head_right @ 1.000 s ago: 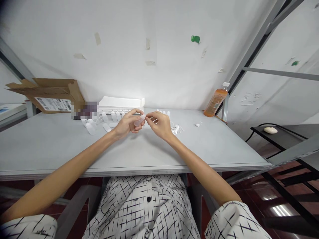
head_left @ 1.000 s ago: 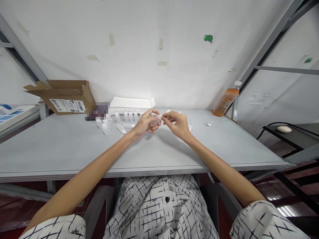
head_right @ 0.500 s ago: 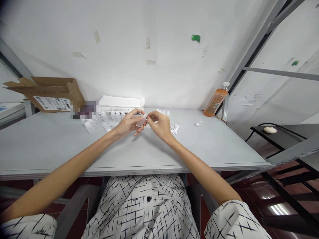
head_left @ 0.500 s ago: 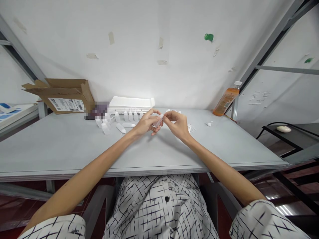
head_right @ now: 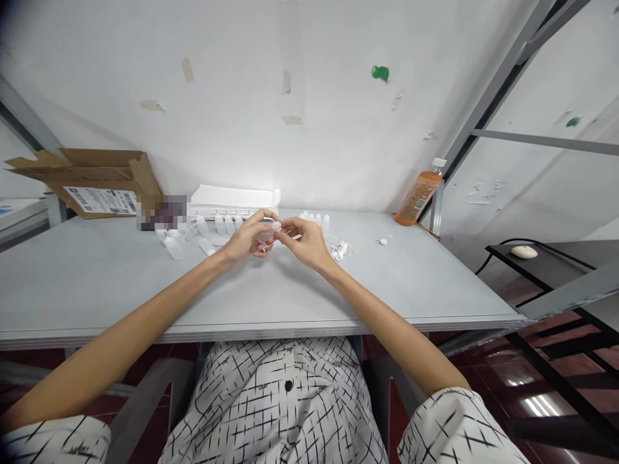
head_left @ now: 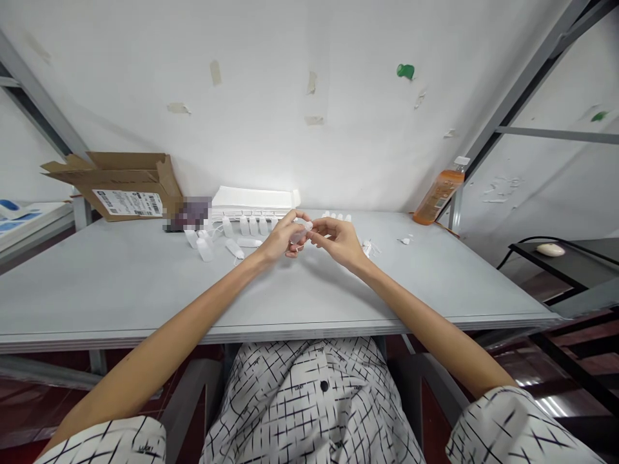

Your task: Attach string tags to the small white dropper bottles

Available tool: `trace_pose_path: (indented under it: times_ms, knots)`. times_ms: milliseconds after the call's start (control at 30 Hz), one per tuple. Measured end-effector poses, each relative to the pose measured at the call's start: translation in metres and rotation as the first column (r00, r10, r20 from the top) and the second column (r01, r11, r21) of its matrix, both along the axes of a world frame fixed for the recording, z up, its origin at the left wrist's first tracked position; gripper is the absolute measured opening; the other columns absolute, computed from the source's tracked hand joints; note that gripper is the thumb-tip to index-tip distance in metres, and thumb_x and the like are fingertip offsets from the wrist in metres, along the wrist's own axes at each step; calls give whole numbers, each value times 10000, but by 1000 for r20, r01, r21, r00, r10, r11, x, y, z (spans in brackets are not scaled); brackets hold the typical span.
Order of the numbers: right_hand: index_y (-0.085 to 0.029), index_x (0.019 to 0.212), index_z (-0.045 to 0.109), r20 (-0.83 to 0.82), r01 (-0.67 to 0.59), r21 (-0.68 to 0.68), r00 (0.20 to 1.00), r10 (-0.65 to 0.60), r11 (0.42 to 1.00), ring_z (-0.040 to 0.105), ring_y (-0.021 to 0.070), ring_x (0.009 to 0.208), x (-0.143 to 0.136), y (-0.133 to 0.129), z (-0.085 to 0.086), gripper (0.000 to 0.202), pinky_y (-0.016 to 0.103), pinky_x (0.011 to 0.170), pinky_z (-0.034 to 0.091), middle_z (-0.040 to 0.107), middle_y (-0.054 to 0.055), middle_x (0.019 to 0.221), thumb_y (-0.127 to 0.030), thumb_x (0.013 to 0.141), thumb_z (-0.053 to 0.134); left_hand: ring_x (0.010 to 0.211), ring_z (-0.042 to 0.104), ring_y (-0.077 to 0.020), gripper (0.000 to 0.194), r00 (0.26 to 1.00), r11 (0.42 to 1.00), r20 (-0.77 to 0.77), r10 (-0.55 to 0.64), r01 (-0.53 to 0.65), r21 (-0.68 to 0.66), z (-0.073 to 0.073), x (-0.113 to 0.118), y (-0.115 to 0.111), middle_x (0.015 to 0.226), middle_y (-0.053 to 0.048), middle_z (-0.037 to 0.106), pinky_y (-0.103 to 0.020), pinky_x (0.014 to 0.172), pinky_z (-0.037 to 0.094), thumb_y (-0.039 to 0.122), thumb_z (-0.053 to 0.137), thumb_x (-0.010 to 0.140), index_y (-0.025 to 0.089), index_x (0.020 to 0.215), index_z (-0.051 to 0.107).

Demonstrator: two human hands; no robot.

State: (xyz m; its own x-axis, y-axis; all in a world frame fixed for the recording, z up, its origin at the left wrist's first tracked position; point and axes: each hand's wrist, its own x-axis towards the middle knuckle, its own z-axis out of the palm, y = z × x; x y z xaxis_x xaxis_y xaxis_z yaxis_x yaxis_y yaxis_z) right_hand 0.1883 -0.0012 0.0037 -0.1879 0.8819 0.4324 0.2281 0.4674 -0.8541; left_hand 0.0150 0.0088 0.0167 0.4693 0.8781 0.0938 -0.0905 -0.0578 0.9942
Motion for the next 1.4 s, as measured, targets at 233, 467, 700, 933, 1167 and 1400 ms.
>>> trace_pose_path:
  times_ms: [233,467,700,933,1167,1400]
  knots:
    - [-150,806,710,-64,53,-45,996,-56,998,656,157,691,2,3,1,126,282,635,540,702,36,732,-216,714,653,430,314,-57,243,998,999,-43,-50,51,2,-3,0,2,623,67,467,-152,415,249,315,539,839,260,1057,449]
    - [-165,764,717,-12,121,47,993,-120,992,626,163,711,2,2,-1,122,291,610,558,689,38,763,-224,717,621,404,217,-38,162,989,998,-148,-11,20,61,0,1,-1,544,102,339,-160,419,158,301,571,858,240,961,462]
    - [-168,734,677,-74,116,32,991,-113,993,651,170,736,14,2,12,169,295,631,580,667,43,779,-336,746,674,400,280,-48,246,939,976,-334,77,-2,219,-1,-4,2,470,95,355,-192,420,189,363,709,803,199,857,533]
    - [-155,755,670,-51,-13,-87,999,9,996,697,167,647,14,-4,17,160,293,631,582,672,23,689,-314,742,685,474,362,-51,348,949,887,-181,256,-157,435,-7,-4,7,593,60,474,-210,493,290,461,778,718,179,873,644]
    - [-154,707,680,157,44,-14,987,-41,999,686,164,597,12,-2,9,81,271,588,538,667,20,620,-201,750,630,523,339,-67,292,942,859,-254,222,-66,508,-4,-3,2,572,40,449,-222,502,260,440,737,768,152,807,711]
    - [-150,835,741,27,-83,-69,996,85,994,686,153,620,12,-4,13,189,296,605,578,707,43,782,-321,784,680,453,314,-48,298,991,965,-120,65,-32,258,-4,-4,3,556,54,395,-224,454,238,412,754,767,142,784,629]
